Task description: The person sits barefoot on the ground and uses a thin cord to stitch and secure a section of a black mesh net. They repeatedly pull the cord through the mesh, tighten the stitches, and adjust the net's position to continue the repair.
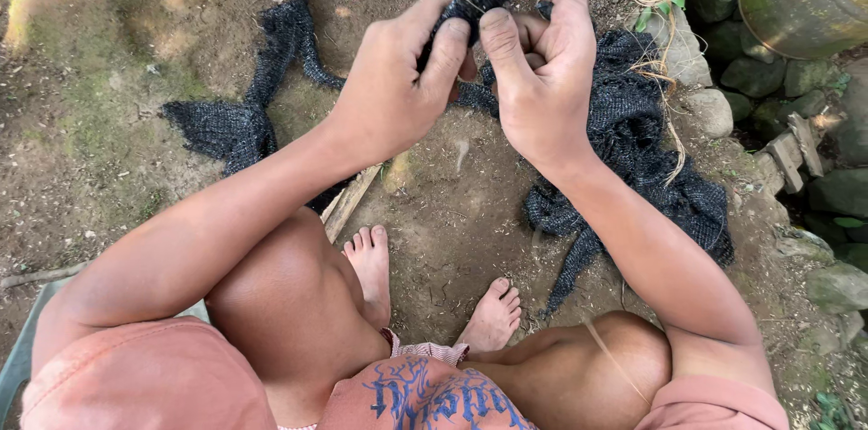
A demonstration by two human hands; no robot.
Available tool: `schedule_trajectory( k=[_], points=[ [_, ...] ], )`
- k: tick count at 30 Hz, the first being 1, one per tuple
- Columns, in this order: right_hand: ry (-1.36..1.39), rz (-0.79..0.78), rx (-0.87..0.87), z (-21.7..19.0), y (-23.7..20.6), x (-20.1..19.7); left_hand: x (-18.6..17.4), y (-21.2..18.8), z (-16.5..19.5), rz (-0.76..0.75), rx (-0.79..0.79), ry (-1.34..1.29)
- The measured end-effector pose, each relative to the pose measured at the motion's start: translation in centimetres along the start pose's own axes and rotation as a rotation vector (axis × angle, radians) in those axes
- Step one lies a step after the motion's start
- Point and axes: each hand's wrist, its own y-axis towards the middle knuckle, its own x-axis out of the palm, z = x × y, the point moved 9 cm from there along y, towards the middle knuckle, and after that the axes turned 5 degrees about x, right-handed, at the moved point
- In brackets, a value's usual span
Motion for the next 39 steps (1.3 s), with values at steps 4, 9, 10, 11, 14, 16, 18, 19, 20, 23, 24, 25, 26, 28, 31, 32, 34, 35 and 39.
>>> schedule_trajectory(
  k=[4, 9, 10, 11, 14, 16, 18, 19, 20, 23, 24, 25, 26, 28, 31, 32, 34, 35, 39],
  points=[
    [-0.065, 0.021, 0.027, -0.1, -0.2, -0.4, -0.3, 0.0, -0.4, 0.032, -0.037, -0.049],
    [0.021, 0.017, 0.072, -0.3, -0.3, -0.2, -0.3, 0.2, -0.1, 0.038, -0.037, -0.060],
    [0.032, 0.014, 0.075, -0.4, -0.3, -0.2, -0.2, 0.2, -0.2, 0.031, -0.057, -0.086],
    [0.018, 0.006, 0.060, -0.7, -0.3, -0.1, -0.1, 0.1, -0.3, 0.023, -0.078, -0.112],
    [-0.005, -0.017, 0.024, -1.2, -0.3, 0.0, -0.2, 0.2, 0.1, 0.024, -0.042, -0.099],
    [-0.004, -0.019, 0.018, -1.3, -0.3, 0.0, -0.2, 0.2, 0.1, 0.025, -0.065, -0.131],
    [-0.013, -0.024, 0.014, -1.2, -0.3, 0.0, -0.1, 0.2, 0.1, 0.017, -0.077, -0.166],
    [-0.001, -0.030, 0.018, -1.2, -0.3, 0.1, -0.2, 0.3, 0.1, 0.009, -0.077, -0.186],
    [0.011, -0.035, 0.022, -1.1, -0.3, 0.1, -0.2, 0.3, 0.2, 0.002, -0.077, -0.206],
    [0.105, -0.048, 0.040, -0.6, -0.3, 0.1, -0.2, 0.2, -0.1, -0.004, -0.132, -0.266],
    [0.135, -0.048, 0.041, -0.5, -0.2, 0.1, -0.6, 0.3, -0.2, 0.006, -0.141, -0.263],
    [0.136, -0.043, 0.041, -0.4, -0.4, -0.1, -1.0, 0.2, -0.4, 0.015, -0.151, -0.261],
    [0.137, -0.037, 0.041, -0.3, -0.5, -0.2, -1.3, 0.2, -0.5, 0.021, -0.160, -0.258],
    [0.078, -0.021, 0.029, -0.1, -0.8, -0.5, -1.5, 0.2, -0.1, -0.016, -0.108, -0.263],
    [-0.011, 0.014, -0.016, -0.3, -0.8, -0.9, -1.1, -0.1, -0.2, -0.042, -0.119, -0.292],
    [-0.017, 0.015, -0.023, -0.3, -0.8, -0.9, -1.1, -0.1, -0.4, -0.048, -0.129, -0.302],
    [-0.037, 0.020, -0.041, -0.4, -0.6, -1.0, -0.9, -0.1, -0.6, -0.074, -0.145, -0.331],
    [-0.052, 0.025, -0.052, -0.6, -0.6, -1.1, -0.9, 0.0, -0.6, -0.086, -0.153, -0.347],
    [-0.142, 0.048, -0.100, -1.1, -0.6, -1.3, -0.8, 0.4, -0.7, -0.109, -0.129, -0.383]
  ],
)
